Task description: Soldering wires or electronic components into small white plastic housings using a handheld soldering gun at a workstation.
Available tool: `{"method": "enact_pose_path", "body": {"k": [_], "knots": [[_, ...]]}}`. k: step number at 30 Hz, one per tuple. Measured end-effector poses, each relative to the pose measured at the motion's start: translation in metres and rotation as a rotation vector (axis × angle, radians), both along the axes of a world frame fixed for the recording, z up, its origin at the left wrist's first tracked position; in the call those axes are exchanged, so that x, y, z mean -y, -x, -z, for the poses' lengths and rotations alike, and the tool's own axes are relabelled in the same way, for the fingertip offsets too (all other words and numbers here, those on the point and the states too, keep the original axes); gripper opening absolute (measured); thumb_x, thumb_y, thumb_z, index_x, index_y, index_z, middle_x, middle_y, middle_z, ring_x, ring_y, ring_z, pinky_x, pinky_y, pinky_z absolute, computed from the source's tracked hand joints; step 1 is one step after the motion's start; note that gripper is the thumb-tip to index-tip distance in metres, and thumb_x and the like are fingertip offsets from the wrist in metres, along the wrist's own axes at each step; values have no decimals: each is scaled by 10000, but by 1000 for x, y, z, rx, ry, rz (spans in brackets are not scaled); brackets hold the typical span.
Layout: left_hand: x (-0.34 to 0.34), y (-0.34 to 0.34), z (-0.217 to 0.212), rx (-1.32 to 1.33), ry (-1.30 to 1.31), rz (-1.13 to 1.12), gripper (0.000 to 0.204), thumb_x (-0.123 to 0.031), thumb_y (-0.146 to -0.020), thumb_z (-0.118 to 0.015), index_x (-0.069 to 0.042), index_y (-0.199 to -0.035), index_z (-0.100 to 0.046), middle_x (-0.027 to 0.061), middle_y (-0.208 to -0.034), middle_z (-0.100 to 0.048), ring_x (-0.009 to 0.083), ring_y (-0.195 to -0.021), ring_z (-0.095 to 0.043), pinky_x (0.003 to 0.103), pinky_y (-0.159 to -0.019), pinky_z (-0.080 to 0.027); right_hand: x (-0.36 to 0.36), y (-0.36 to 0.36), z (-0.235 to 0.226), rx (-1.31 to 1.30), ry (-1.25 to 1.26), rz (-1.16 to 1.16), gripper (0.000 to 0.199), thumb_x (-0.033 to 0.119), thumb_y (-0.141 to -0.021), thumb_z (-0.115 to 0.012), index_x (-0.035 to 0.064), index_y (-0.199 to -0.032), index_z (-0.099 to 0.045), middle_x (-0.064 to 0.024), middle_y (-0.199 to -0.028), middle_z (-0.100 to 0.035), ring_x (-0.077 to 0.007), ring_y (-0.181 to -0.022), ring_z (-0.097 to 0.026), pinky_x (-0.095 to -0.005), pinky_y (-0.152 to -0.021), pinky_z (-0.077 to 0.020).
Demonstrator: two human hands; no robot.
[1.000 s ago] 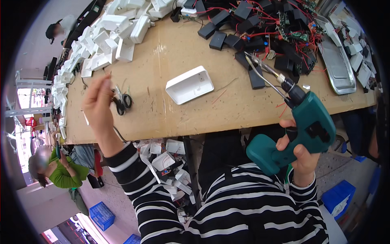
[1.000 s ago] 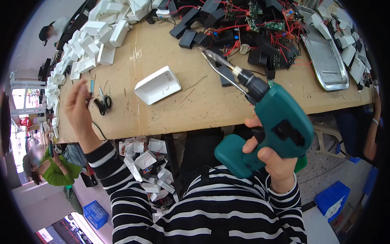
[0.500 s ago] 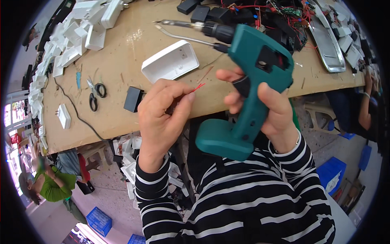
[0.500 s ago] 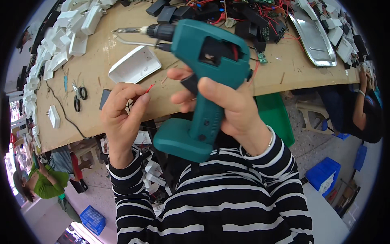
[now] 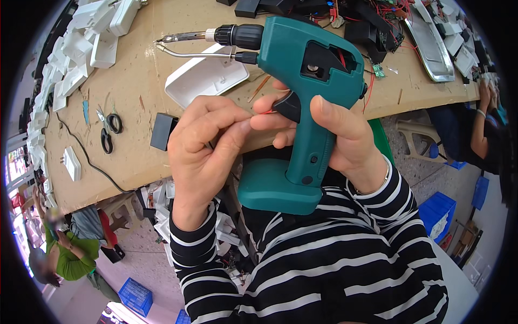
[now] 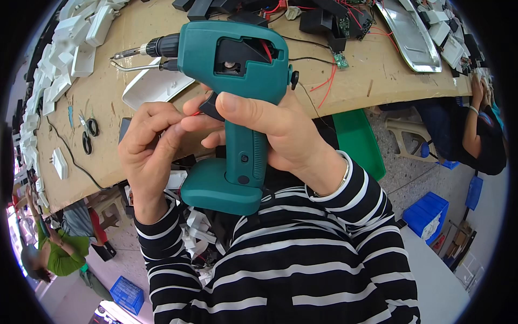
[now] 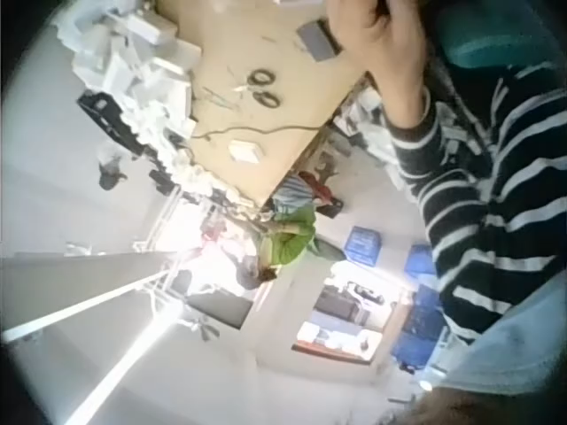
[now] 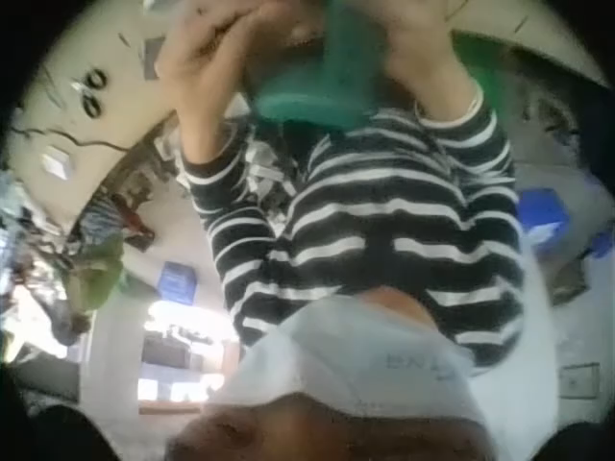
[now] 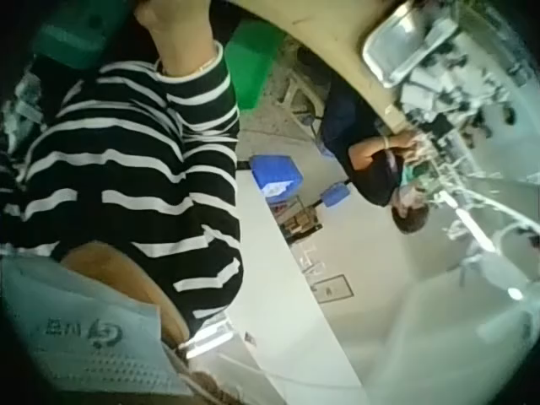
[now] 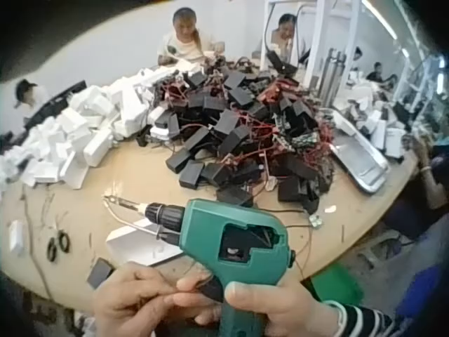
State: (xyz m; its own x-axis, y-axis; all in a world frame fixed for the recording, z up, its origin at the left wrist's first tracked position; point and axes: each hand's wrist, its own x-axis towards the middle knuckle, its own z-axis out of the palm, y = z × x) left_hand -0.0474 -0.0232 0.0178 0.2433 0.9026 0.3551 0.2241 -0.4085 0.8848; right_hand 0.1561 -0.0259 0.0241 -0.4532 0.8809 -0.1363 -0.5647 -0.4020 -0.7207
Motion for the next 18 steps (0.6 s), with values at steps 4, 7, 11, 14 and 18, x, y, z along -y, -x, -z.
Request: {"method": "enact_pose_path", "body": {"k": [4, 7, 11, 14, 18], "knots": [[4, -3, 0, 99, 113, -67, 105, 46, -780, -670, 0, -873, -654, 77, -903, -593, 122, -743, -543, 231, -640, -432, 1, 1, 0, 8, 4, 13, 605, 346, -885, -613, -28, -1305, -389, -243, -1192, -558, -321, -1089, -599, -346, -799, -564], [7, -2, 4, 169, 163, -108, 84, 38, -799, -661, 5, -875, -649, 79, -933, -581, 114, -764, -536, 227, -649, -430, 1, 2, -2, 14, 15, 24, 606, 346, -881, -619, -24, -1305, -393, -236, -1195, -559, -322, -1096, -594, -347, -805, -562], [5, 2, 10, 222, 130, -114, 76, 26, -816, -650, 8, -890, -646, 76, -940, -575, 111, -776, -534, 226, -653, -428, 1, 3, -2, 27, 32, 15, 624, 365, -870, -630, -20, -1301, -396, -225, -1201, -559, -313, -1112, -585, -351, -814, -559], [2, 1, 7, 226, 179, -102, 107, 24, -819, -644, 5, -925, -649, 76, -941, -579, 115, -773, -536, 229, -648, -428, 0, 2, -1, 39, 47, 20, 634, 378, -863, -634, -18, -1299, -398, -222, -1207, -556, -306, -1117, -583, -351, -816, -557], [2, 2, 1, 22, 168, -21, 131, 30, -800, -655, 0, -927, -668, 79, -918, -593, 117, -763, -539, 232, -634, -425, 0, 1, -2, 51, 42, 17, 642, 383, -860, -637, -18, -1299, -396, -221, -1216, -552, -300, -1120, -581, -356, -828, -552]]}}
